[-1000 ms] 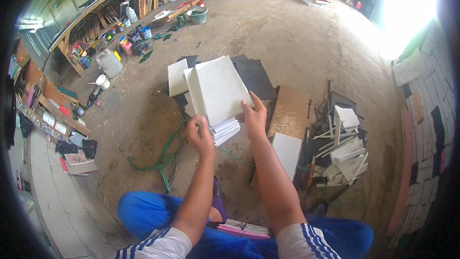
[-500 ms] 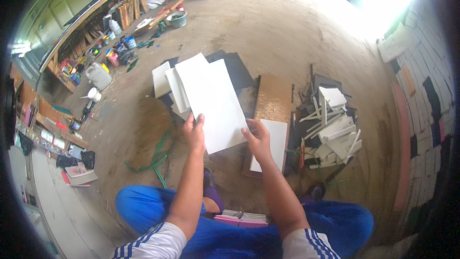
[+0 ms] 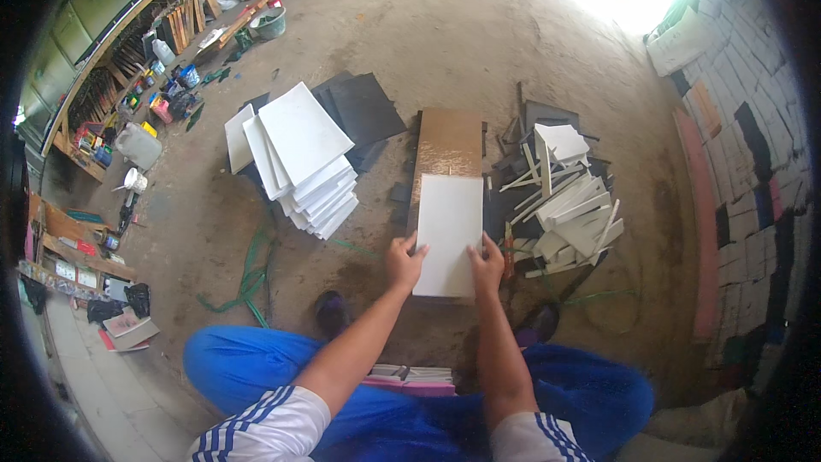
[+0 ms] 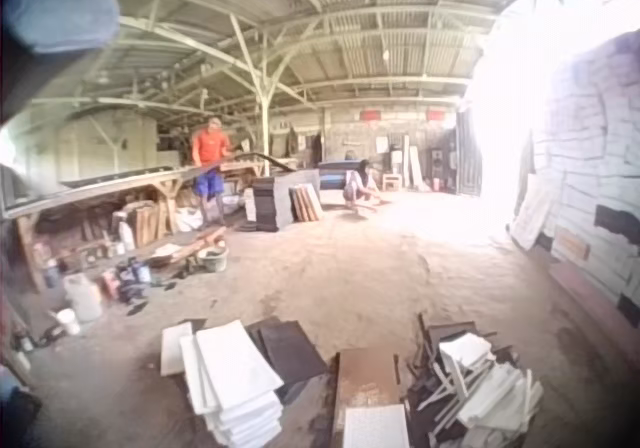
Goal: The person sits on the floor and repeatedly picks up white and black rectangular sheets, placing them onto a stack. The person also handles a green plastic strip, tying it around a stack of materials before resuming the stacking of individual sheets.
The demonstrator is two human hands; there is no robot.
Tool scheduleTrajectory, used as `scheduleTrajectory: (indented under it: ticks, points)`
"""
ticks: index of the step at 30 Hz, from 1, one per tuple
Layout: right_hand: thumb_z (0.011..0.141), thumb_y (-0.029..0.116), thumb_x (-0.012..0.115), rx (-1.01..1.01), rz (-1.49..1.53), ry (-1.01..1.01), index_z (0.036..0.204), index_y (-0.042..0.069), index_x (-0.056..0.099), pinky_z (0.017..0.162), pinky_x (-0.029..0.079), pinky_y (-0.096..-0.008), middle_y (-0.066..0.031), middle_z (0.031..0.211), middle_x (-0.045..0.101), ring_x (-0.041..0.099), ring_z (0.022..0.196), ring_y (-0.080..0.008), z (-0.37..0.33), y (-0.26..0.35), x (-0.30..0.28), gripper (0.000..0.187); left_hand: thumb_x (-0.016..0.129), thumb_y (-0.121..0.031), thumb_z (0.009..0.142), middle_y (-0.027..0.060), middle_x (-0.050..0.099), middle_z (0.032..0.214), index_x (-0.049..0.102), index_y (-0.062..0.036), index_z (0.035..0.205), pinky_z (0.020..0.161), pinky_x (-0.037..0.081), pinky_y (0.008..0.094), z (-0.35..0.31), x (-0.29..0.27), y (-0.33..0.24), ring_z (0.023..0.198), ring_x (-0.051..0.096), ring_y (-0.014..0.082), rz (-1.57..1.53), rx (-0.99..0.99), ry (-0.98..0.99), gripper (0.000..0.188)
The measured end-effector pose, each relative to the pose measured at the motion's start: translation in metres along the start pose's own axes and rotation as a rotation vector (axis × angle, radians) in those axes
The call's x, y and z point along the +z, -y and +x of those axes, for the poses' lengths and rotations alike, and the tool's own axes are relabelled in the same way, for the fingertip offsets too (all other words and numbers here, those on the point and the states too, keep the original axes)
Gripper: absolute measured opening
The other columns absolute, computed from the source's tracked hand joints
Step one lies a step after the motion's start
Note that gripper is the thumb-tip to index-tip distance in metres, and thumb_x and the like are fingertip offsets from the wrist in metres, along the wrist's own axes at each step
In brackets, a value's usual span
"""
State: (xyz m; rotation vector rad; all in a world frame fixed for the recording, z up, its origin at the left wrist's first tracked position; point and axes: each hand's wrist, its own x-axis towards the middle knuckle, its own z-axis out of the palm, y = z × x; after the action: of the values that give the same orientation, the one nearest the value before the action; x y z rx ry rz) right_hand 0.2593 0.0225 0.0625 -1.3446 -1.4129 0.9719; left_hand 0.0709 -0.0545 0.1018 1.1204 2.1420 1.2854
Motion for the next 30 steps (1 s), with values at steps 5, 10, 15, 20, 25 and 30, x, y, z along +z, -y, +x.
scheduleTrajectory:
  ticks: [5,10,15,20,25,30]
  points:
    - [0.086,0.014,0.083,0.138,-0.234,-0.016,0.138,0.005,0.066,0.076,0.05,-0.0298,-0.0025,0.093,0.055,0.055,0.082,-0.0134,-0.026,-0.021,0.002,0.056,0.083,-0.023,0.082,0.0181,0.061,0.13,0.065,-0.0061,0.137,0.099,0.05,0.0425,-0.02,0.027,0.036,0.116,0.061,0.0349,0.143,-0.049,0.086,0.06]
    - [0.086,0.018,0.084,0.127,-0.34,0.022,0.138,0.006,0.066,0.077,0.049,-0.0326,-0.006,0.092,0.052,0.055,0.082,-0.0179,-0.014,-0.028,0.012,0.057,0.083,-0.022,0.082,0.0224,0.052,0.15,0.061,-0.0001,0.139,0.11,0.046,0.0403,-0.007,0.03,0.046,0.133,0.055,0.0381,0.058,-0.108,0.159,0.064]
    - [0.086,0.017,0.084,0.141,-0.34,0.031,0.138,0.006,0.065,0.078,0.05,-0.0344,-0.008,0.094,0.054,0.056,0.083,-0.02,-0.008,-0.037,0.021,0.057,0.082,-0.02,0.083,0.0233,0.052,0.15,0.059,0.0023,0.139,0.111,0.046,0.0394,0.003,0.03,0.043,0.134,0.055,0.0369,0.06,-0.164,0.194,0.065]
    - [0.085,0.016,0.084,0.148,-0.327,0.023,0.138,0.007,0.065,0.077,0.05,-0.0345,-0.0086,0.095,0.054,0.057,0.083,-0.02,-0.007,-0.046,0.026,0.057,0.084,-0.021,0.082,0.0252,0.053,0.148,0.059,0.003,0.139,0.112,0.045,0.0399,0.006,0.038,0.054,0.135,0.055,0.0373,0.047,-0.18,0.197,0.068]
    - [0.085,0.016,0.084,0.154,-0.32,0.019,0.138,0.007,0.065,0.076,0.05,-0.0346,-0.0084,0.094,0.053,0.056,0.082,-0.0195,-0.008,-0.047,0.03,0.057,0.084,-0.019,0.081,0.0253,0.059,0.141,0.059,0.0037,0.139,0.111,0.046,0.0394,0.005,0.042,0.058,0.132,0.058,0.0358,0.046,-0.204,0.177,0.067]
    - [0.085,0.016,0.083,0.148,-0.364,0.015,0.138,0.007,0.066,0.076,0.049,-0.0349,-0.0086,0.094,0.052,0.055,0.081,-0.0204,-0.01,-0.046,0.031,0.056,0.085,-0.021,0.081,0.025,0.064,0.134,0.061,0.0017,0.138,0.107,0.049,0.0396,0.004,0.043,0.059,0.125,0.064,0.0361,0.041,-0.26,0.185,0.067]
